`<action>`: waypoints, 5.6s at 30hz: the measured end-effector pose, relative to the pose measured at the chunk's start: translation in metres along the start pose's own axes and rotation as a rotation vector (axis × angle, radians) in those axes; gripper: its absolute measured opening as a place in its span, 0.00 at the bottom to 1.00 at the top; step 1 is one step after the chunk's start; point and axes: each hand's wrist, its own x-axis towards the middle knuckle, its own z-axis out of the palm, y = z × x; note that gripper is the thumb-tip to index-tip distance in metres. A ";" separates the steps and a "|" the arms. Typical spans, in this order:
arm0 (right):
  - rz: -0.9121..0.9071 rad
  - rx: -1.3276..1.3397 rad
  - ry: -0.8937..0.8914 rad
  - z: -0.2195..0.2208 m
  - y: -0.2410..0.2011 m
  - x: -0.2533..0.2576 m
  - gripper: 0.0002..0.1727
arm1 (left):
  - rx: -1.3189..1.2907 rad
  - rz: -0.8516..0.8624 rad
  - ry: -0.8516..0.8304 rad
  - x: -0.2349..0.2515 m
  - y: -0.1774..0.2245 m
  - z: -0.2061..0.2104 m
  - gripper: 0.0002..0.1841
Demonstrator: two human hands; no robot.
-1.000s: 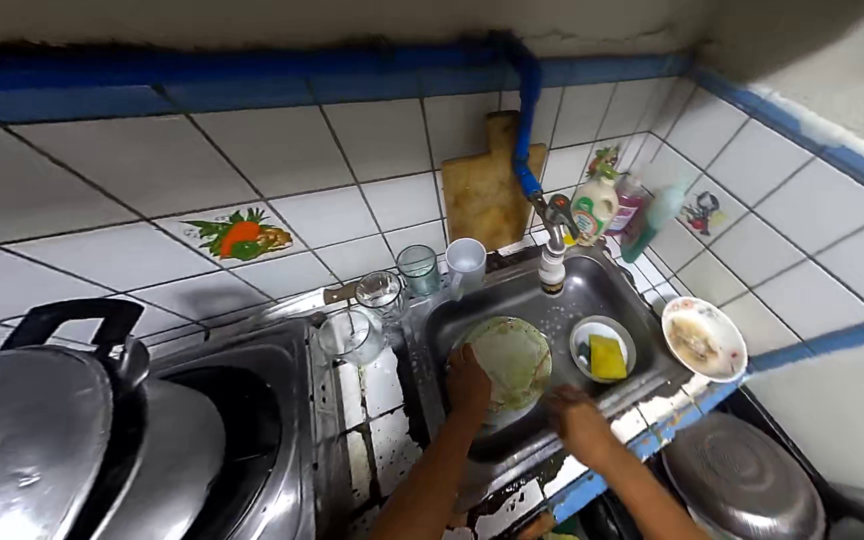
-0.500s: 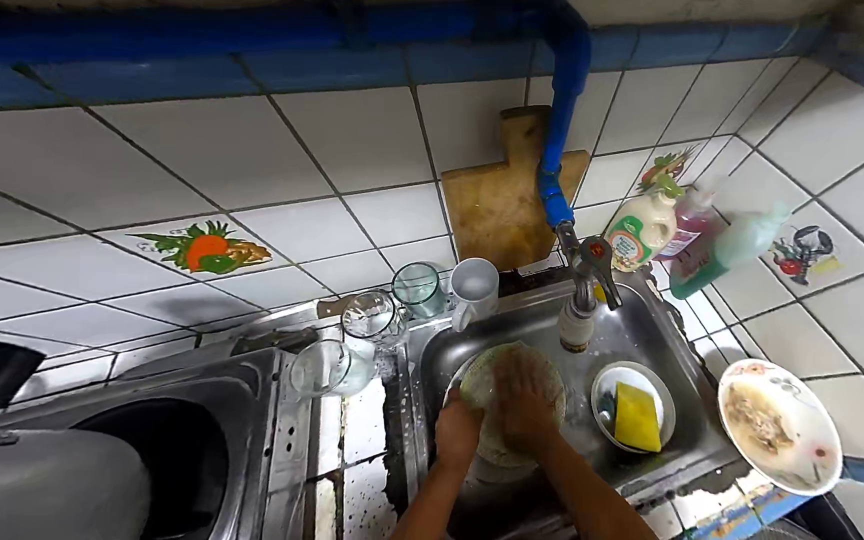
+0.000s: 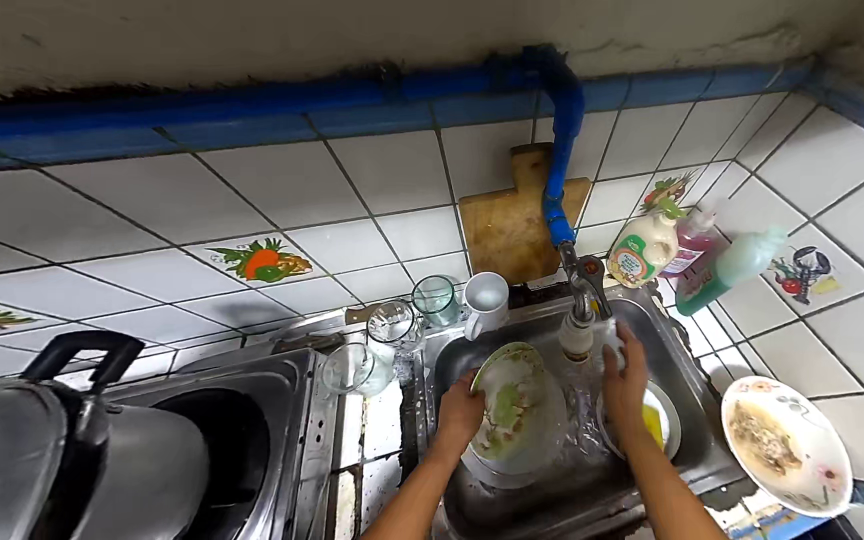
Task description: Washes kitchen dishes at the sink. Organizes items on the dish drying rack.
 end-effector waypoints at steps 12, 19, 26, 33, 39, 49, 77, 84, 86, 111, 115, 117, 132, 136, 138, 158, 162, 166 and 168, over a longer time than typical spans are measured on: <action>-0.102 0.132 -0.177 -0.044 -0.158 0.069 0.22 | 0.297 0.969 0.183 -0.014 0.028 0.065 0.28; -0.055 0.173 -0.285 -0.053 -0.157 0.082 0.27 | 0.176 0.997 0.281 0.003 0.044 0.097 0.20; 0.958 0.523 -0.048 -0.044 -0.057 0.043 0.31 | 0.139 1.100 0.409 0.002 0.018 0.087 0.30; 1.069 0.744 -0.153 -0.017 -0.035 0.024 0.15 | 0.273 1.281 0.450 -0.017 -0.008 0.099 0.28; 0.872 0.690 -0.367 -0.033 -0.012 0.004 0.20 | 0.436 1.298 0.166 -0.019 -0.002 0.115 0.38; 0.823 1.007 -0.263 -0.036 0.031 -0.007 0.21 | -0.493 0.074 -0.257 0.018 0.038 0.043 0.23; 0.612 0.035 -0.622 0.001 -0.009 0.019 0.19 | -1.314 -0.240 -0.207 -0.003 -0.024 0.061 0.18; 0.685 0.480 -0.450 -0.041 -0.023 -0.014 0.11 | -0.832 -0.106 0.077 0.008 0.018 0.109 0.28; 0.477 0.306 -0.524 -0.052 -0.033 -0.023 0.07 | -0.996 -0.230 -0.118 0.001 0.031 0.110 0.31; 0.823 0.674 -0.323 0.046 -0.025 0.008 0.19 | -0.914 -0.573 -0.441 -0.039 -0.039 0.055 0.13; 0.800 0.657 -0.383 0.028 -0.030 0.013 0.14 | -1.067 -0.530 -0.472 -0.037 -0.034 0.104 0.13; 0.823 0.774 -0.409 0.020 -0.034 0.014 0.14 | -1.125 -0.471 -0.414 -0.030 -0.026 0.119 0.12; 1.101 1.107 -0.367 0.003 -0.059 0.016 0.16 | -0.950 -0.457 -0.127 -0.042 -0.030 0.081 0.15; 1.067 1.085 -0.406 -0.014 -0.069 0.018 0.20 | -0.752 -0.149 -0.015 -0.034 -0.022 0.078 0.18; 1.046 1.012 -0.466 -0.023 -0.073 0.021 0.21 | -0.635 0.104 -0.034 -0.026 -0.017 0.074 0.17; 0.580 -0.409 -0.683 0.044 0.014 -0.052 0.34 | 0.524 1.230 0.132 0.015 0.034 0.001 0.28; 0.531 -0.510 -0.678 0.070 0.031 -0.055 0.29 | 0.531 1.186 0.223 -0.007 0.020 -0.024 0.28; 0.616 -0.466 -0.791 0.065 0.033 -0.042 0.29 | 0.414 1.074 0.339 -0.032 -0.003 -0.047 0.24; 0.665 -0.366 -0.786 0.060 0.036 -0.035 0.28 | 0.344 1.017 0.404 -0.044 -0.015 -0.056 0.23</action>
